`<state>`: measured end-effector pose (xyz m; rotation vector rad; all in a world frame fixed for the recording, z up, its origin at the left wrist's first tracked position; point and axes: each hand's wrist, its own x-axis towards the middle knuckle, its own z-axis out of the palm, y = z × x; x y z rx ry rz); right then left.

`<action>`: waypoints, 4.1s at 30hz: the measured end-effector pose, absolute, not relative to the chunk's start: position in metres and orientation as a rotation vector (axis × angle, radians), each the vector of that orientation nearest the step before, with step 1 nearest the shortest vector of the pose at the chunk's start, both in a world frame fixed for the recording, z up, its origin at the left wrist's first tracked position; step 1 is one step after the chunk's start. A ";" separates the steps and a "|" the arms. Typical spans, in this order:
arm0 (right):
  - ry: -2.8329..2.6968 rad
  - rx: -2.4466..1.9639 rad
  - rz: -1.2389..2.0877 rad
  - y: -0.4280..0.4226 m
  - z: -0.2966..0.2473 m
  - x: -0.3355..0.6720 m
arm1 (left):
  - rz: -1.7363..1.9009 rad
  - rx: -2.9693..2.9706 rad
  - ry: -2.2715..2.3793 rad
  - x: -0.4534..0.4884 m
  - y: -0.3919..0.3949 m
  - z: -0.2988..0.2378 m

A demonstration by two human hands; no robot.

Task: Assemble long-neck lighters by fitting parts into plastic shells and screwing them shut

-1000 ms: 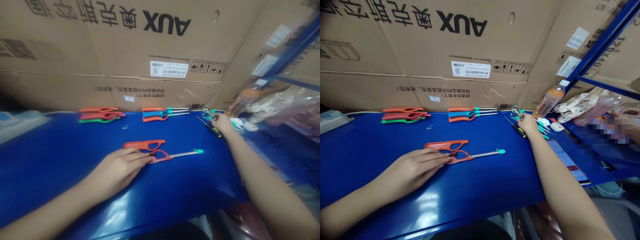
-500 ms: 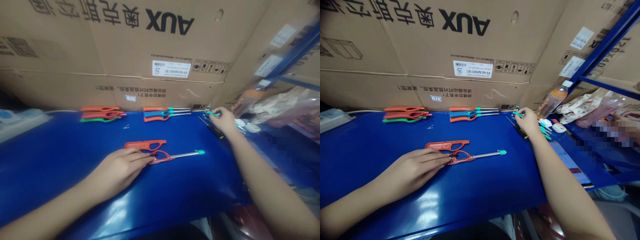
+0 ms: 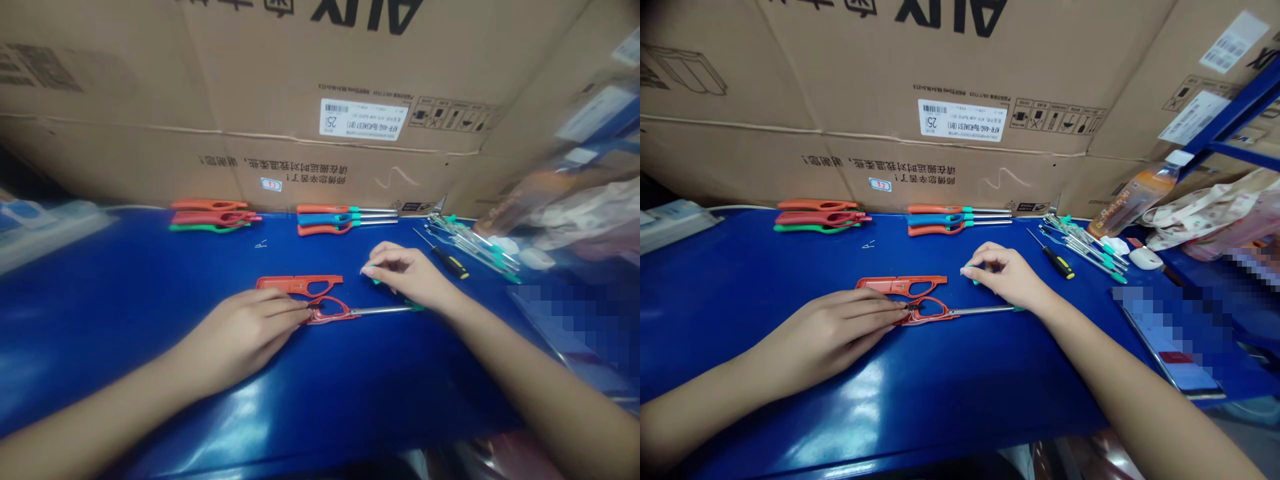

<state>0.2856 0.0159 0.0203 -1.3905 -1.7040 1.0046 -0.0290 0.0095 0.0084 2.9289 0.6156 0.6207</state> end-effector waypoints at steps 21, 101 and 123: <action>-1.335 -1.531 1.309 0.027 0.003 0.288 | 0.594 2.948 0.628 -0.032 0.010 0.007; -2.805 -0.880 0.185 -0.020 0.015 0.254 | 0.465 2.338 0.779 -0.014 -0.004 0.010; -2.710 -0.921 0.082 -0.021 0.021 0.259 | 0.220 2.916 0.687 -0.013 -0.011 0.011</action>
